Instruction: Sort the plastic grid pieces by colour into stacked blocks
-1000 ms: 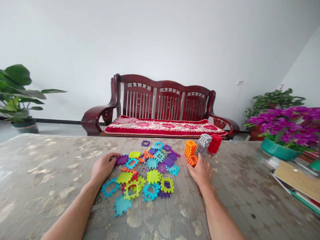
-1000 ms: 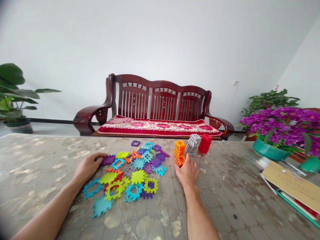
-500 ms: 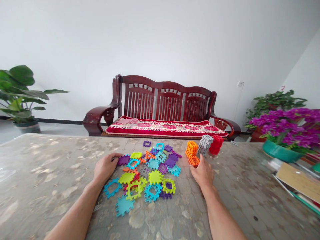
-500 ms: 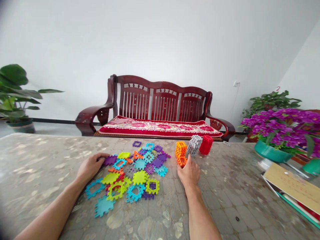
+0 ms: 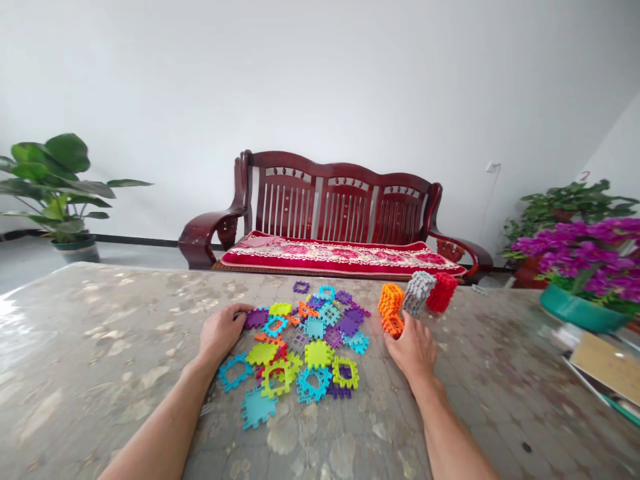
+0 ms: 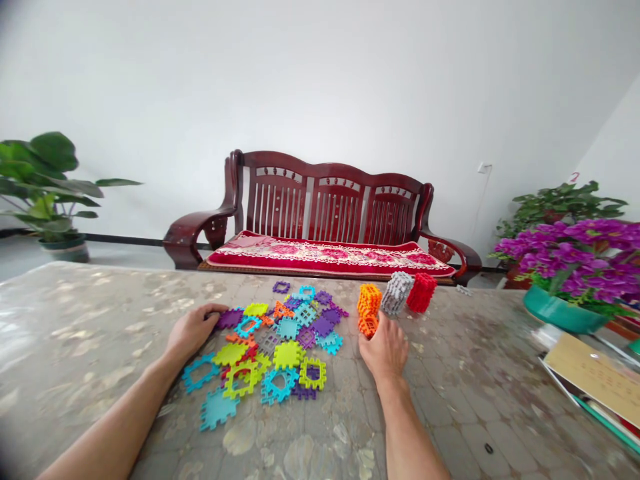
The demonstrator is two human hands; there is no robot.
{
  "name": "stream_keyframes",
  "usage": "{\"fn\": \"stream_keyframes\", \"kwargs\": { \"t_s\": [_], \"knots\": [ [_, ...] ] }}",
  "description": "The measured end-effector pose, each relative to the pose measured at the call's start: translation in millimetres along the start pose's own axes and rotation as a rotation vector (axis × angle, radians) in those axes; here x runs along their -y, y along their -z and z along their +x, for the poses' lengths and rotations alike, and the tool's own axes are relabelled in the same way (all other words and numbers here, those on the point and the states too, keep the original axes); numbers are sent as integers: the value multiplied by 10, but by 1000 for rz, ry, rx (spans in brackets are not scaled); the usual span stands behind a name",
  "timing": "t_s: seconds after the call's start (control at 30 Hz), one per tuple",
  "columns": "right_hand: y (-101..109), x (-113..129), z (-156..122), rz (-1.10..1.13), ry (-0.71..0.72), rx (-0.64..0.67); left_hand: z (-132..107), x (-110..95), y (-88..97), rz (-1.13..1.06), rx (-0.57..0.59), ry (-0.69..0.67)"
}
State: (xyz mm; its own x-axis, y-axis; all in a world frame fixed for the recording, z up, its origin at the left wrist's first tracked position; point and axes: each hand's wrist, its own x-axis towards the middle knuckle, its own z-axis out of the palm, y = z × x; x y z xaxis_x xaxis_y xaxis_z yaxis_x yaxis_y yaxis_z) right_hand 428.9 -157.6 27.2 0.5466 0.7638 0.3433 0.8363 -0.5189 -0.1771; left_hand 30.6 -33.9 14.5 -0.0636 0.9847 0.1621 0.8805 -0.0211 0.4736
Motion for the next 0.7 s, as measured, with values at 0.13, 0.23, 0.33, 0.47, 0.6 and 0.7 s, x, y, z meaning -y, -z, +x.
{"fn": "stream_keyframes", "kwargs": {
  "t_s": [0.13, 0.23, 0.33, 0.47, 0.6, 0.7],
  "knots": [
    [32, 60, -63, 58, 132, -177, -15, -13, 7, -2, 5, 0],
    [43, 157, -118, 143, 236, -224, -31, -33, 18, -3, 8, -14],
    [20, 291, -175, 240, 373, -164, -46, -50, 28, -2, 1, -19],
    [-26, 483, -253, 347, 546, -105, -53, -54, 27, 7, -12, -22],
    [-51, 639, -309, 395, 674, -42, -53, -62, 16, -2, 1, -40],
    [-51, 720, -316, 409, 732, -13, -59, -93, 15, -47, 44, -116]
  ]
}}
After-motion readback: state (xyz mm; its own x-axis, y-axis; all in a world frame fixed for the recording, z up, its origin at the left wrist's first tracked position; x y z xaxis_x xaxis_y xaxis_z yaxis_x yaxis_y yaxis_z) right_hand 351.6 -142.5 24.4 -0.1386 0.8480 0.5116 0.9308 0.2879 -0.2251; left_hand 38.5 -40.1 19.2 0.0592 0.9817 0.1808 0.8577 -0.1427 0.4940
